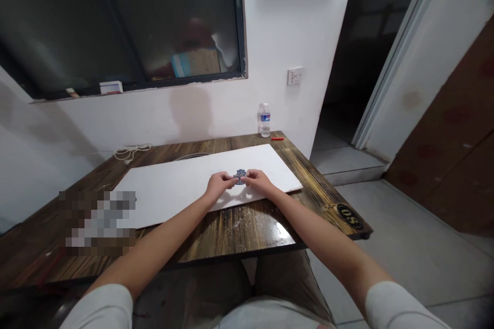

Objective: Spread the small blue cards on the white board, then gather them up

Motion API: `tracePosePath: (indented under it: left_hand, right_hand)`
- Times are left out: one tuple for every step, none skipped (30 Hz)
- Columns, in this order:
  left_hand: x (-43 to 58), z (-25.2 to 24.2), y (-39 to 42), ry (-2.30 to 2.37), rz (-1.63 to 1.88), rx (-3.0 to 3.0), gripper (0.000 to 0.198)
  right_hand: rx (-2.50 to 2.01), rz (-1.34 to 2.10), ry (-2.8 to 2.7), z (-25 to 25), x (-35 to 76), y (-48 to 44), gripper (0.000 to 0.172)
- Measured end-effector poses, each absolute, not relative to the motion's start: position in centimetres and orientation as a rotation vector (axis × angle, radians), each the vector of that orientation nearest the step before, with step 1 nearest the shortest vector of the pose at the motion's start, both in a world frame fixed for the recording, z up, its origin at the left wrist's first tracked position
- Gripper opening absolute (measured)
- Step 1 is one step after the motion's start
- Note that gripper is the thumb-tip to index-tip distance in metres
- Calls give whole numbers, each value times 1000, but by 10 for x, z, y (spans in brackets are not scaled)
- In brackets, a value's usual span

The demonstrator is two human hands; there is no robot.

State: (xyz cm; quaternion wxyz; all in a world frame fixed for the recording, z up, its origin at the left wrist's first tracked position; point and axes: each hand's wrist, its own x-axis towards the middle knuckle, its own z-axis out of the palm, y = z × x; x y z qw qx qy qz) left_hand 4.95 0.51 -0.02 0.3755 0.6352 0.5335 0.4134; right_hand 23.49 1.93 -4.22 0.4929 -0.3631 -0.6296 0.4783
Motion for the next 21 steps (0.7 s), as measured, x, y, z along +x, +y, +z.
tracePosePath:
  left_hand:
    - [50, -3, 8, 1368, 1061, 1609, 42]
    - [51, -6, 10, 1363, 1056, 1590, 43]
    - [52, -9, 13, 1350, 1042, 1574, 45]
    - [52, -12, 16, 1331, 1020, 1560, 46]
    - [52, -15, 20, 1311, 993, 1548, 48]
    - [51, -18, 24, 1290, 965, 1541, 49]
    - [49, -20, 28, 1271, 943, 1540, 51]
    - [47, -21, 34, 1256, 935, 1545, 52]
    - [43, -21, 40, 1251, 946, 1557, 53]
    - [39, -20, 46, 1260, 977, 1579, 52]
    - [33, -19, 53, 1286, 1023, 1609, 51]
    - [26, -18, 60, 1341, 1071, 1652, 48]
    - [19, -16, 67, 1427, 1107, 1706, 44]
    - [10, -15, 74, 1515, 1139, 1764, 38]
    - [1, -14, 80, 1590, 1155, 1826, 32]
    - [-8, -13, 86, 1652, 1141, 1889, 28]
    - [-16, -14, 90, 1698, 1110, 1949, 24]
    - [-24, -14, 94, 1732, 1063, 2006, 23]
    - [-31, -16, 97, 1755, 1003, 2062, 24]
    - [-37, -18, 100, 1772, 944, 2111, 26]
    - [-41, -21, 101, 1776, 883, 2165, 29]
  right_hand:
    - [-870, 1164, -1530, -41, 235, 19, 43]
    - [-864, 1167, -1534, -41, 235, 18, 43]
    - [-862, 1172, -1539, -40, 235, 17, 43]
    - [-861, 1182, -1545, -39, 235, 16, 43]
    - [-863, 1196, -1547, -38, 236, 15, 43]
    - [-865, 1213, -1547, -37, 236, 14, 43]
    - [-867, 1228, -1540, -36, 235, 13, 43]
    - [-867, 1241, -1526, -35, 235, 13, 43]
    - [-865, 1251, -1506, -35, 235, 12, 43]
    - [-861, 1257, -1480, -34, 234, 13, 43]
    - [-856, 1261, -1451, -35, 234, 13, 43]
    - [-853, 1263, -1420, -35, 234, 14, 43]
    - [-851, 1265, -1392, -36, 233, 15, 42]
    - [-853, 1266, -1370, -37, 233, 17, 42]
    - [-858, 1265, -1356, -37, 233, 18, 42]
    - [-864, 1266, -1353, -38, 233, 18, 43]
    - [-870, 1268, -1360, -38, 233, 19, 43]
    - [-875, 1271, -1373, -38, 233, 19, 43]
    - [-878, 1275, -1389, -38, 233, 18, 42]
    - [-878, 1279, -1404, -38, 233, 18, 42]
    - [-879, 1283, -1415, -37, 233, 17, 42]
